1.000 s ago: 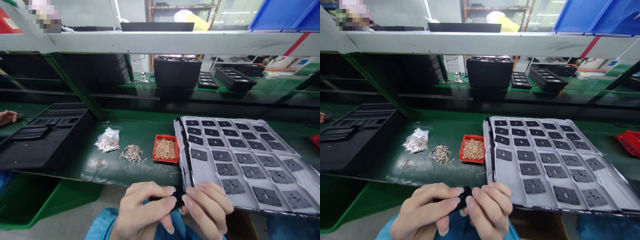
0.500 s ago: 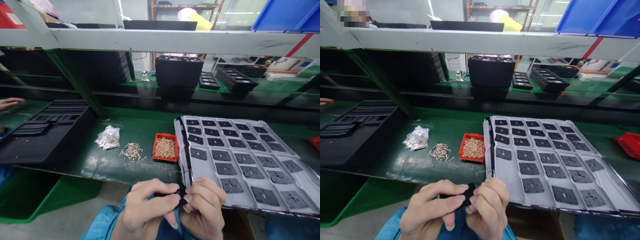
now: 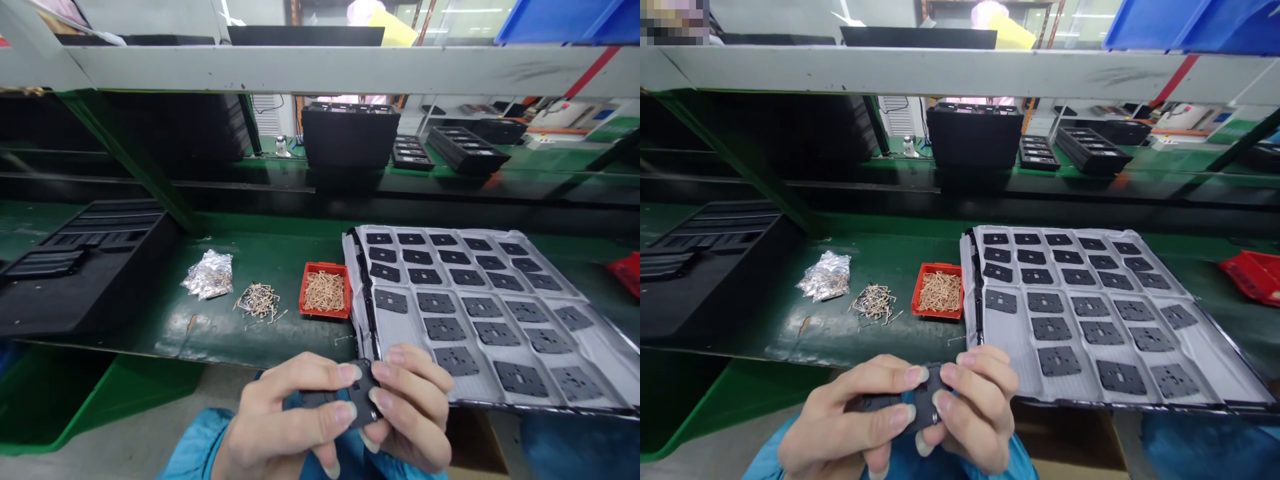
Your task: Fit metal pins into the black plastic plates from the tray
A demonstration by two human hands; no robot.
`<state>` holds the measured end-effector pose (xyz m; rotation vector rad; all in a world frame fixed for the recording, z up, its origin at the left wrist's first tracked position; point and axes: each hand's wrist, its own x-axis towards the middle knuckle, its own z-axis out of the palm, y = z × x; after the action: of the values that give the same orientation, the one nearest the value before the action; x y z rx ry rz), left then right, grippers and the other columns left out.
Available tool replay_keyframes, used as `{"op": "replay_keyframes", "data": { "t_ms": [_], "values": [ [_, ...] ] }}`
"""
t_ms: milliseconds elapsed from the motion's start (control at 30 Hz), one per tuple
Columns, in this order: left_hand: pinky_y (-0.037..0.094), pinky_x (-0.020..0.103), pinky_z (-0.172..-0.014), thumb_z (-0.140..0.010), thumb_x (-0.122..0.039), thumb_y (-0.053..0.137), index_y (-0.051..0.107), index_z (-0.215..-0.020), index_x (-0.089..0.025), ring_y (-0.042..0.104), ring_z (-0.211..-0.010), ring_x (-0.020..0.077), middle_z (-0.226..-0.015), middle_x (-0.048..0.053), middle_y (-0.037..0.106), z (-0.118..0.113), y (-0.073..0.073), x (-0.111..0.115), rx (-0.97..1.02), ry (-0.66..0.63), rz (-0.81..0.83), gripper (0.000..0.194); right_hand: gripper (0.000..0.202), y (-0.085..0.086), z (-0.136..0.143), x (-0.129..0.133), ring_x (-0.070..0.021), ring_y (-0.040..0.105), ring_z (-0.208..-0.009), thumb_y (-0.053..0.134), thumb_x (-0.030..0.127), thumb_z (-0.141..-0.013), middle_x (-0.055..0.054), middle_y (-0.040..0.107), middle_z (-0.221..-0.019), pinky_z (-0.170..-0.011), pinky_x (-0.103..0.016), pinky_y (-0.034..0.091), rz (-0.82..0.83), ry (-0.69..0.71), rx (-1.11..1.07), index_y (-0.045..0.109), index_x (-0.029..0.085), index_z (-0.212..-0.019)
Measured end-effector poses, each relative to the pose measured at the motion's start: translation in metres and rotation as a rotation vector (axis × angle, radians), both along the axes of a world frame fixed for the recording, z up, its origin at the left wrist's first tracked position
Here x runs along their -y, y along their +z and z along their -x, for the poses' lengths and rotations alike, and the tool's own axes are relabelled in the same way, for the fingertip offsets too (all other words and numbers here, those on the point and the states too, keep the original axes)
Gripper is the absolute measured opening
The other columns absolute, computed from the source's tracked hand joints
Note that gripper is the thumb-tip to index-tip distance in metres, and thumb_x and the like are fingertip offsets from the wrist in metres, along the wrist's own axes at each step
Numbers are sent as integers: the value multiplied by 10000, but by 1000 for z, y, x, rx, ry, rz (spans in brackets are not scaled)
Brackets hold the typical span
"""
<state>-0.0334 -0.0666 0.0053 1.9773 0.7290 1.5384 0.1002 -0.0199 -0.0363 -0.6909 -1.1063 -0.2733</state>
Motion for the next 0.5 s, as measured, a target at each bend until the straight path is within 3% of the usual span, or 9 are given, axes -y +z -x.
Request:
{"op": "replay_keyframes", "data": {
  "t_ms": [100, 167, 233, 300, 400, 500],
  "values": [
    [719, 348, -813, -1075, -160, 608, 744, -1336, -278, 842, -872, 239, -766, 30, 819, 0, 1, 2, -7, -4, 15, 317, 417, 0, -1, -1, -171, 574, -682, 574, 365, -1075, 2, 617, -701, -580, -363, 526, -14, 24, -4, 456, 258, -690],
    [726, 327, -728, -1080, -223, 609, 743, -1322, -284, 840, -787, 229, -928, 62, 841, 2, -1, 4, -11, 26, 113, 284, 425, -2, -4, 2, -164, 575, -697, 585, 330, -1070, 5, 629, -709, -592, -357, 534, -29, 43, 23, 448, 250, -676],
    [718, 293, -672, -1085, -255, 604, 720, -1334, -276, 785, -592, 148, -1128, 92, 824, 3, -6, 4, -40, 17, 176, 276, 416, -4, -9, 6, -164, 566, -709, 574, 289, -1070, 4, 634, -713, -605, -359, 547, -21, 57, 66, 467, 243, -671],
    [696, 257, -656, -1089, -198, 592, 726, -1300, -262, 709, -492, 79, -1163, 81, 812, 2, -12, 4, -125, 25, 146, 259, 395, -5, -15, 12, -165, 557, -730, 555, 218, -1060, -3, 628, -719, -626, -369, 557, 34, 76, 122, 504, 227, -668],
    [625, 212, -612, -1062, -134, 609, 772, -1159, -228, 713, -560, 82, -991, 35, 821, -3, -20, 9, -358, 249, -17, 212, 335, -8, -21, 20, -158, 549, -748, 556, 72, -972, -15, 620, -730, -637, -369, 538, 129, 116, 144, 538, 184, -657],
    [579, 228, -633, -1109, -207, 537, 762, -1081, -206, 750, -669, 121, -857, 17, 803, -7, -23, 20, -506, 450, -123, 227, 317, -18, -21, 24, -145, 537, -711, 546, 53, -941, -16, 613, -713, -609, -345, 518, 158, 189, 156, 540, 168, -646]
  ]
}}
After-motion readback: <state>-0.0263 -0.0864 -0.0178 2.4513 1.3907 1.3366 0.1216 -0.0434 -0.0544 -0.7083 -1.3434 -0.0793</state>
